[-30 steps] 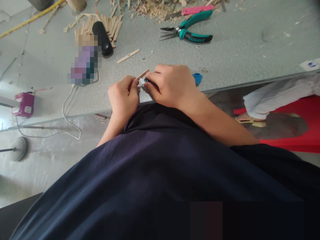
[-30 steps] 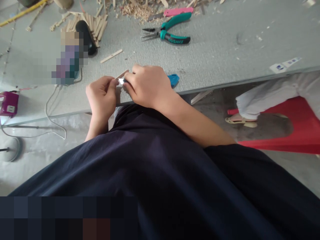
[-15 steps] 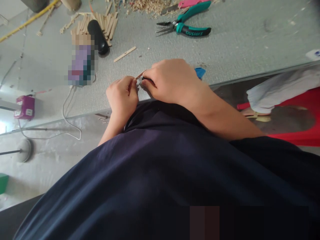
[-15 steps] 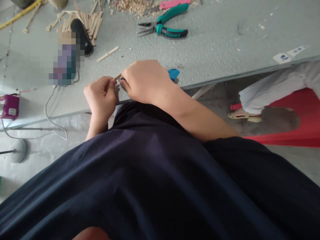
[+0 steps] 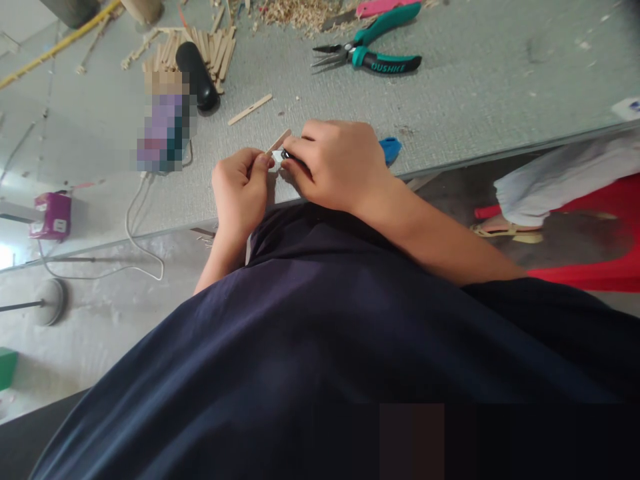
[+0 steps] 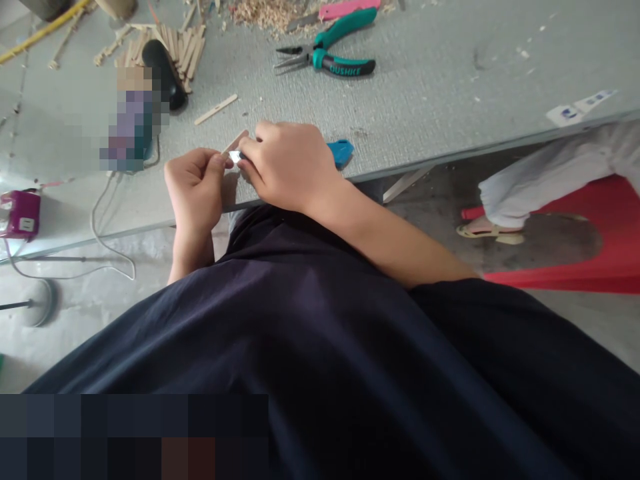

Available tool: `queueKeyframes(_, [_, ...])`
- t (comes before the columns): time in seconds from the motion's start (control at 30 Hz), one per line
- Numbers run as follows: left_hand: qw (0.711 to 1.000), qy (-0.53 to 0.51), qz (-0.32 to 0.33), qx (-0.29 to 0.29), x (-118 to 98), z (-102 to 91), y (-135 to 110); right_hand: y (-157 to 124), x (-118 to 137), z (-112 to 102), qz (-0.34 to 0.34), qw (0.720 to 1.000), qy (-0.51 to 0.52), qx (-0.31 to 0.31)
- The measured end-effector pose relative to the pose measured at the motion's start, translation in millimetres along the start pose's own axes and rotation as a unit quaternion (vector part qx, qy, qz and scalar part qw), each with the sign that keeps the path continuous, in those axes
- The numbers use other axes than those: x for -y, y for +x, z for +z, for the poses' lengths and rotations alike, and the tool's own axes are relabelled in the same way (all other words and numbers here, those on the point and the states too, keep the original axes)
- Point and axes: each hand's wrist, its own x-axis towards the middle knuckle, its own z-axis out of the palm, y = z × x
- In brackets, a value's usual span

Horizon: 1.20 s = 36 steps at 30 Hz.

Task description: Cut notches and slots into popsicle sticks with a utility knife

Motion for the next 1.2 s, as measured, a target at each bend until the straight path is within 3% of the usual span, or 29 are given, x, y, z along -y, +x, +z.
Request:
queueKeyframes(0.53, [0.995,-0.081,-0.028,0.044,1.3,-5.5,4.8,-7.6,4.5,-1.0,0.001,1.0,-0.022,-0.006])
queueKeyframes(0.73, [0.989,-0.125,-0.029,0.068,18.9,-3.2,9.3,-11.3,4.2,2.6,0.035,0.999,-0.009,-0.026])
queueKeyframes(0.97, [0.984,-0.159,-0.014,0.08,31.7,-2.0,16.0,-11.9,2.3,1.2,-0.006,0.997,-0.074,-0.023])
queueKeyframes(1.2, [0.983,-0.15,-0.017,0.103,39.3,-4.8,17.3,-14.1,1.3,-4.7,-0.012,1.0,-0.024,-0.002])
